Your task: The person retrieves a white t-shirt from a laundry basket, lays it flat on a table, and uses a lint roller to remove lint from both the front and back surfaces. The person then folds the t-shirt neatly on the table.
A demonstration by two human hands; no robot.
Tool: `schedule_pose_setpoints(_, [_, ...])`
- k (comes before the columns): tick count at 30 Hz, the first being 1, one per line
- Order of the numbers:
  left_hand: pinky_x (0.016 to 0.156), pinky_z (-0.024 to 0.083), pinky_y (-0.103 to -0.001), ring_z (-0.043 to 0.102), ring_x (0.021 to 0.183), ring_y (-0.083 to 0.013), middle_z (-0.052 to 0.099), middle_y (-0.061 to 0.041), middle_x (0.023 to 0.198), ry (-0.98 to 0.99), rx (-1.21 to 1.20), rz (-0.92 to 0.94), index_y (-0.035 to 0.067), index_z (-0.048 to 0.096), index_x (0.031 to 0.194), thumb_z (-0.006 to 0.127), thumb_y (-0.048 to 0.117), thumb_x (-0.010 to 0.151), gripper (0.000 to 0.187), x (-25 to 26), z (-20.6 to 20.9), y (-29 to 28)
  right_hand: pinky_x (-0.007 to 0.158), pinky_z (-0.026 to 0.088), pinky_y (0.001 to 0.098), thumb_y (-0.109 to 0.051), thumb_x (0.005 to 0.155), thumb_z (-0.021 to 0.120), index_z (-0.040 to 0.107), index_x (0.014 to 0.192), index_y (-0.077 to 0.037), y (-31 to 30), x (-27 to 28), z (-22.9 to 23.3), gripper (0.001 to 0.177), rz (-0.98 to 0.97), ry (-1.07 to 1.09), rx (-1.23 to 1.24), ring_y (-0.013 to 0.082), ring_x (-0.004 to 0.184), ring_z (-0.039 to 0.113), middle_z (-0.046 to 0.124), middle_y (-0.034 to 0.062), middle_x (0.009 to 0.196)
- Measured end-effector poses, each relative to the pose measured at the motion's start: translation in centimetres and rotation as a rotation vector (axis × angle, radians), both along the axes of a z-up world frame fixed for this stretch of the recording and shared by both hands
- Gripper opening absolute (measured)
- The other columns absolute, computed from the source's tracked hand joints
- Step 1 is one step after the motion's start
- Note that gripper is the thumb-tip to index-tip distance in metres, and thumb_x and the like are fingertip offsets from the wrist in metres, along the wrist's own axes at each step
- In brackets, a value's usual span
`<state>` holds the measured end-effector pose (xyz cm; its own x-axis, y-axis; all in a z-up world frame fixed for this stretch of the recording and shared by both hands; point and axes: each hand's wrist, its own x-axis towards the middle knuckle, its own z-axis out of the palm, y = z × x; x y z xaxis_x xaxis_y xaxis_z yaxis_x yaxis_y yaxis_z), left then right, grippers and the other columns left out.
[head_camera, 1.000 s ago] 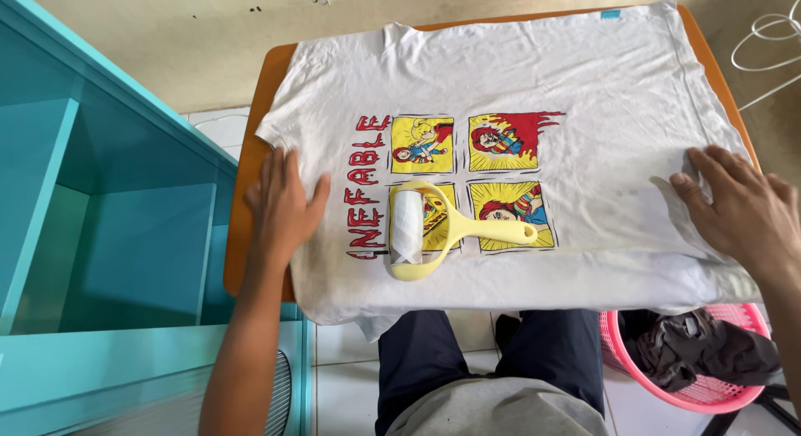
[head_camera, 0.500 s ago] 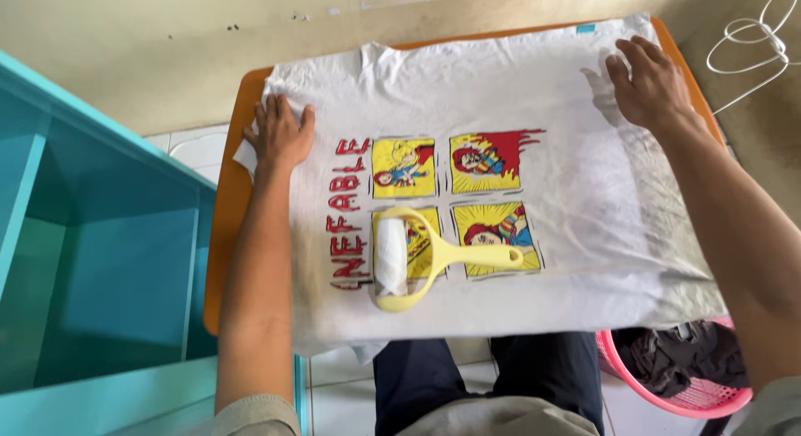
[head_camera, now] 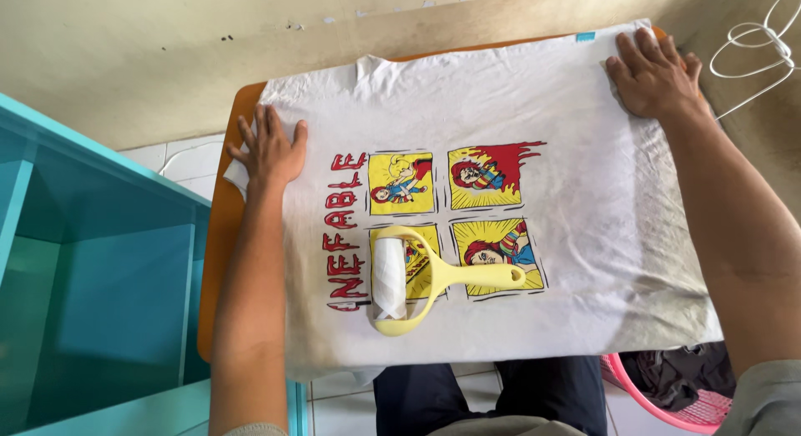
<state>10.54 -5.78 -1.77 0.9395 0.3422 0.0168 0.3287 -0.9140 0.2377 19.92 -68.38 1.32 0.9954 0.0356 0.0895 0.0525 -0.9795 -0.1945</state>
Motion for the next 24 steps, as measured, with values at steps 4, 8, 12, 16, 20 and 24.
schedule_pose_setpoints(4, [0.116, 0.011, -0.073, 0.022, 0.157, -0.0326, 0.026, -0.016, 0.170, -0.253, 0.200, -0.125, 0.010, 0.040, 0.158, 0.048, 0.039, 0.102, 0.063, 0.3, -0.6, -0.9, 0.111, 0.009, 0.0738, -0.048, 0.105, 0.047, 0.045, 0.153, -0.011, 2.6, 0.2, -0.4, 0.060, 0.083, -0.261, -0.168, 0.0366, 0.150, 0.028, 0.035, 0.0195, 0.163])
schedule_pose_setpoints(8, [0.115, 0.013, -0.078, 0.031, 0.156, -0.0285, 0.036, -0.011, 0.166, -0.121, 0.125, -0.127, 0.009, 0.049, 0.150, 0.051, 0.036, 0.105, 0.052, -0.3, 0.3, -3.7, 0.109, 0.040, 0.0599, -0.027, 0.104, 0.070, 0.069, 0.129, -0.006, 10.1, -6.1, 1.0, 0.033, 0.477, -0.443, 0.067, 0.0371, 0.119, 0.063, 0.070, 0.0149, 0.129])
schedule_pose_setpoints(12, [0.113, 0.010, -0.077, 0.026, 0.154, -0.0346, 0.032, -0.014, 0.166, -0.124, 0.092, -0.102, 0.011, 0.043, 0.154, 0.049, 0.045, 0.102, 0.063, -2.7, 1.8, -6.3, 0.087, 0.055, 0.0479, -0.042, 0.094, 0.068, 0.069, 0.124, -0.009, 16.8, -18.9, 4.1, 0.045, 0.960, -0.051, 0.315, 0.0360, 0.095, 0.069, 0.073, 0.0162, 0.102])
schedule_pose_setpoints(16, [0.111, 0.003, -0.078, 0.017, 0.154, -0.0380, 0.024, -0.016, 0.167, -0.068, 0.103, 0.004, 0.014, 0.033, 0.158, 0.044, 0.052, 0.099, 0.071, -4.6, 2.4, -5.4, 0.081, 0.054, 0.0510, -0.059, 0.089, 0.062, 0.047, 0.145, -0.010, 20.2, -25.0, 7.4, 0.076, 1.099, 0.123, 0.178, 0.0347, 0.088, 0.069, 0.069, 0.0166, 0.097])
schedule_pose_setpoints(20, [0.111, -0.002, -0.077, 0.009, 0.155, -0.0347, 0.016, -0.014, 0.168, 0.011, -0.026, 0.129, 0.022, 0.025, 0.160, 0.038, 0.057, 0.099, 0.071, -6.5, 1.6, -3.7, 0.077, 0.057, 0.0480, -0.045, 0.098, 0.061, 0.041, 0.152, -0.008, 20.8, -26.3, 7.7, 0.068, 1.078, 0.015, 0.301, 0.0350, 0.084, 0.070, 0.068, 0.0158, 0.101])
schedule_pose_setpoints(24, [0.113, 0.002, -0.079, 0.018, 0.155, -0.0325, 0.024, -0.013, 0.168, -0.116, -0.058, 0.096, 0.017, 0.037, 0.157, 0.046, 0.043, 0.102, 0.061, -6.5, 0.1, -1.9, 0.058, 0.058, 0.0439, -0.034, 0.096, 0.062, 0.040, 0.155, -0.013, 20.5, -26.3, 6.4, 0.066, 0.940, 0.050, 0.247, 0.0312, 0.065, 0.067, 0.065, 0.0140, 0.092])
